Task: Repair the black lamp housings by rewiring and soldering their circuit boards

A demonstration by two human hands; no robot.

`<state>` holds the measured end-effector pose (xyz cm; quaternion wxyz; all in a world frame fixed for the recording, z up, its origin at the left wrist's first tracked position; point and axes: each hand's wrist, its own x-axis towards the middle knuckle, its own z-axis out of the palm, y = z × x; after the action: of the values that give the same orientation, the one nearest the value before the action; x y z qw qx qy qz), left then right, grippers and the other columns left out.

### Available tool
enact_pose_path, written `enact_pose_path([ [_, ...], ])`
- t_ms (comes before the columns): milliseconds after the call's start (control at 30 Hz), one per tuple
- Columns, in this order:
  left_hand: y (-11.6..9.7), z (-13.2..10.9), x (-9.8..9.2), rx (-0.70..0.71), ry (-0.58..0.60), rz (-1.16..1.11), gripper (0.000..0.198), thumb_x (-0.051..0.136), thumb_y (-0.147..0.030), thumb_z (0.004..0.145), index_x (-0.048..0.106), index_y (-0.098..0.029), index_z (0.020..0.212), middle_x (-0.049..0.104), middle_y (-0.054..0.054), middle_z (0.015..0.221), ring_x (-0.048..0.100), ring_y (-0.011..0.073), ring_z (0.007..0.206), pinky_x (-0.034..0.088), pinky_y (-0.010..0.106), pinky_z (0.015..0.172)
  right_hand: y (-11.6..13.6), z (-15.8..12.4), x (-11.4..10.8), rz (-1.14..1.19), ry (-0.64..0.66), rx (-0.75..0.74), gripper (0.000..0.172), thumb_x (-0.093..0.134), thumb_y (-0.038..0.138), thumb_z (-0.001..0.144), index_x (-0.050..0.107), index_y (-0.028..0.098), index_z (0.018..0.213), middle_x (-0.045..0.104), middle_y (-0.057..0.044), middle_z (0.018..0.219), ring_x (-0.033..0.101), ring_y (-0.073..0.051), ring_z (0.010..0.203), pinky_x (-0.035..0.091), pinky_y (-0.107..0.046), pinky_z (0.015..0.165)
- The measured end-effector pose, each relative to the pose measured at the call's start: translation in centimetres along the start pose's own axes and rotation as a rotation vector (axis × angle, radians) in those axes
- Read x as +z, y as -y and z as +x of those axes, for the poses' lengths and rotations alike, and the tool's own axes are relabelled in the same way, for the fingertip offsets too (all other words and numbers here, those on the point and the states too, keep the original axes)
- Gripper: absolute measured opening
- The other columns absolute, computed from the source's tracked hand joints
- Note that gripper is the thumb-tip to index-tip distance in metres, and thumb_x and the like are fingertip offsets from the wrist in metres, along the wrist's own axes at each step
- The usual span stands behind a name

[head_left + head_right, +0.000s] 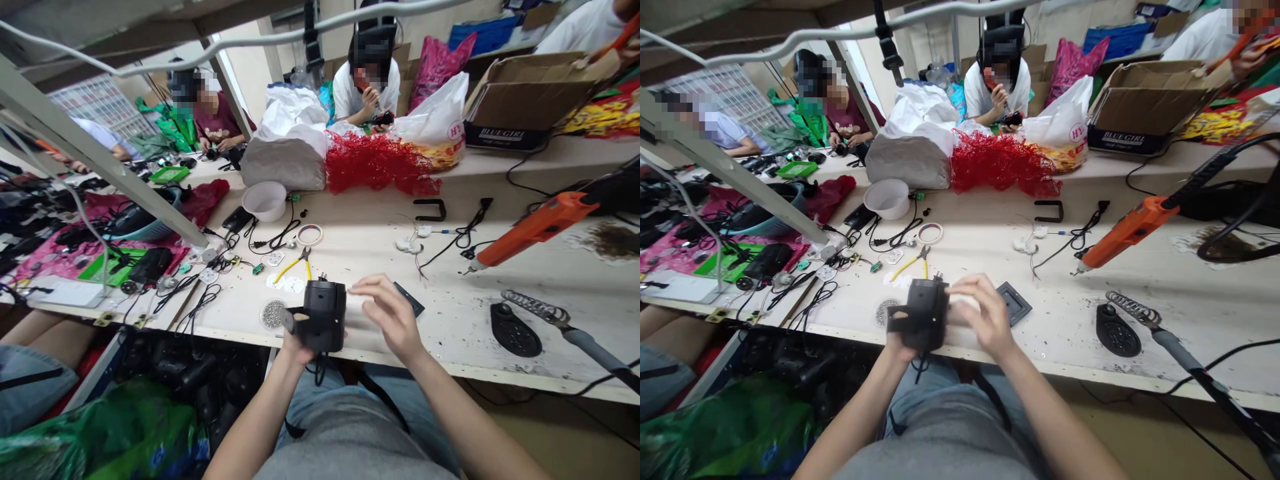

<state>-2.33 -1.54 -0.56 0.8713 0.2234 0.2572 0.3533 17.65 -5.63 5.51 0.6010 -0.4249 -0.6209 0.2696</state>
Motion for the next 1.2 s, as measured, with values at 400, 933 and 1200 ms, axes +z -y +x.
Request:
enact_pose_path([
  [400,0.6,0.2,2.4,-0.273,0.264,-0.079,0.086,0.078,-0.067,0.061,0.066,-0.005,0.120,0.072,0.022,0.111,0.071,0.0317,0.084,0.054,0.039,0.071,-2.1,1.9,1.3,0.439,0.286,0.474,0.076,0.052,0.084,0.076,0.069,0.027,0.123,0.073,-0.009,0.114,0.069,-0.033,0.102,0.059,-0.048,0.081],
  [933,1.1,0.9,3.1,-0.296,0.262,-0.137,0.086,0.074,-0.064,0.065,0.064,-0.003,0.125,0.071,0.022,0.113,0.070,0.0298,0.084,0.054,0.036,0.069,-2.6,2.4,0.6,0.346,0.239,0.366,0.051,0.048,0.069,0.091,0.073,0.028,0.109,0.073,-0.008,0.108,0.068,-0.031,0.105,0.057,-0.050,0.090],
  [1200,0.1,0.4,3.6,-0.334,0.288,-0.205,0.071,0.074,-0.054,0.073,0.064,-0.008,0.126,0.071,0.021,0.120,0.071,0.0366,0.098,0.056,0.044,0.078,-2.2,3.2,-0.1,0.319,0.225,0.105,0.043,0.060,0.064,0.088,0.074,0.026,0.101,0.072,-0.008,0.106,0.065,-0.025,0.106,0.049,-0.045,0.099],
])
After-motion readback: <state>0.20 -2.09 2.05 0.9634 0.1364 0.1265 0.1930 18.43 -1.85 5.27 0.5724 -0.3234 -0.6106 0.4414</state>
